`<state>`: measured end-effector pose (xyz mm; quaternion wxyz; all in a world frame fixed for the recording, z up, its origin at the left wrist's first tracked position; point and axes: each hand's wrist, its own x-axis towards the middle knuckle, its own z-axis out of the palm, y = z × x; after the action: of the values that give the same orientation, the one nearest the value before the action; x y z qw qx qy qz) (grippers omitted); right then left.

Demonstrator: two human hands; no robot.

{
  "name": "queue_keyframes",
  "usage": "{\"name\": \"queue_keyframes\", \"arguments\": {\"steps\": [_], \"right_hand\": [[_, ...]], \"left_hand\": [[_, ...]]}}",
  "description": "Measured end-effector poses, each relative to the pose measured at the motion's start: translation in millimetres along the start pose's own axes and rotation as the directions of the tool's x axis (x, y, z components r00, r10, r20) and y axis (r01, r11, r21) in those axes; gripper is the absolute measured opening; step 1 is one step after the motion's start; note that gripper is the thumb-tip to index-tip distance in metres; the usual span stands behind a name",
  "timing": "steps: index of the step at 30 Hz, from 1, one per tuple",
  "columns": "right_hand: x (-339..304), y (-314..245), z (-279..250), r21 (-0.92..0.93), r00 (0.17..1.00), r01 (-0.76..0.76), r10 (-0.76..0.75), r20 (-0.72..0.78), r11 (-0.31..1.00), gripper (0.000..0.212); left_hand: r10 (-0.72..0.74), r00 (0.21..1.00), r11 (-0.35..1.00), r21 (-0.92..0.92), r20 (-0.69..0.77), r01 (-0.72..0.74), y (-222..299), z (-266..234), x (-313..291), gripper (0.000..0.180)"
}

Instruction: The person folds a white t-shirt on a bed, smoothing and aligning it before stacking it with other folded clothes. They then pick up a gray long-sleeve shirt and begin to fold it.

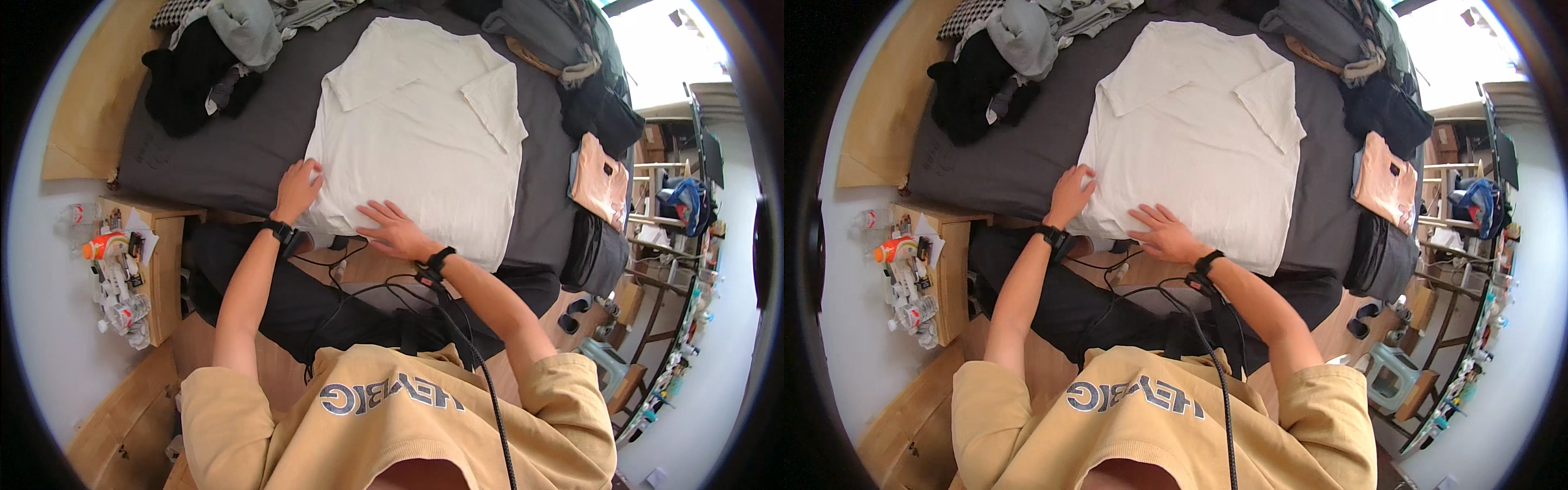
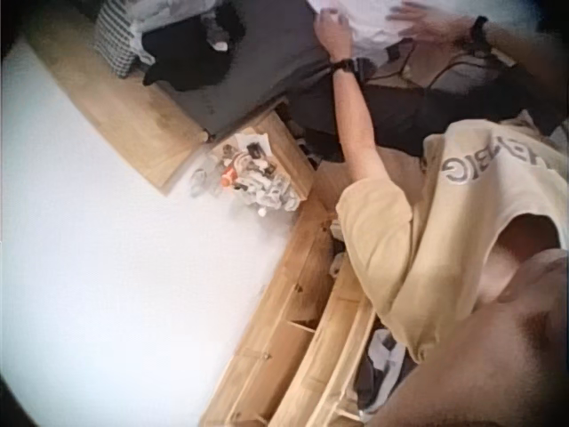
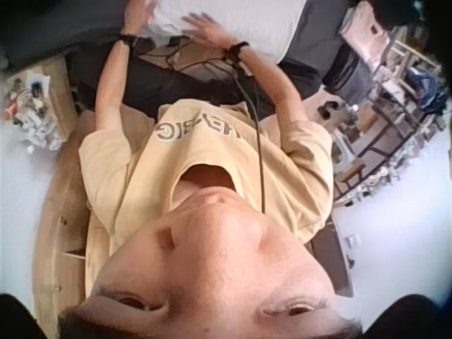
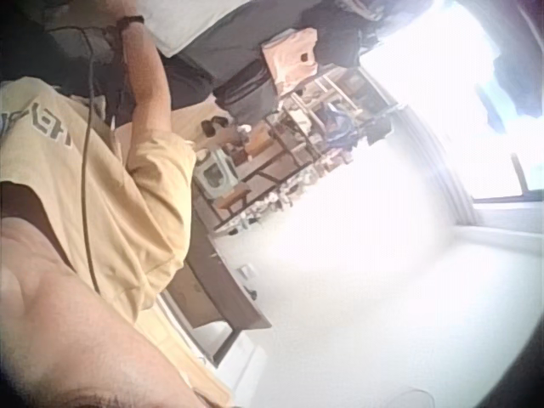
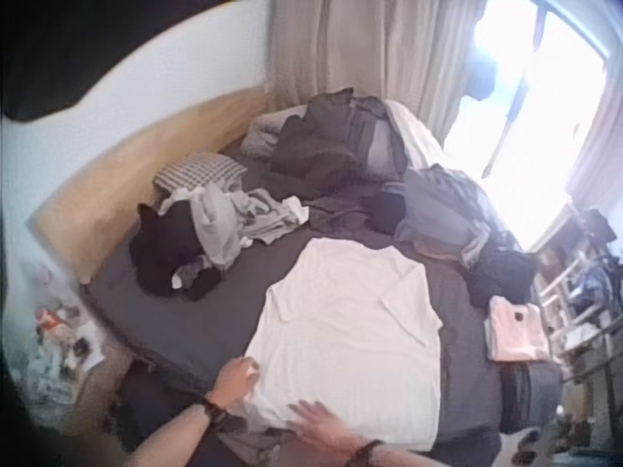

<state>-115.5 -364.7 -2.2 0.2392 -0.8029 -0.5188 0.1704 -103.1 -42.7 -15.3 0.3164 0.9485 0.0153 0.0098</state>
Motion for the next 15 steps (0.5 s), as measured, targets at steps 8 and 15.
{"name": "queue_keyframes", "arguments": {"steps": [8,15], "right_hand": [[-154.2,52.7,-24.7,0.372,0.903,-0.338,0.409,-0.132,0.865,0.024],[-255.3,86.4,-16.3,0.597,0.097,-0.736,0.923,-0.372,0.318,0.069]], "left_hand": [[-0.135,0.956,0.912,-0.344,0.259,0.222,-19.4,-33.0,-31.0,0.035],[-0.532,0.55,0.46,-0.326,0.643,0.826,7.2,-56.7,-56.8,0.058]]}}
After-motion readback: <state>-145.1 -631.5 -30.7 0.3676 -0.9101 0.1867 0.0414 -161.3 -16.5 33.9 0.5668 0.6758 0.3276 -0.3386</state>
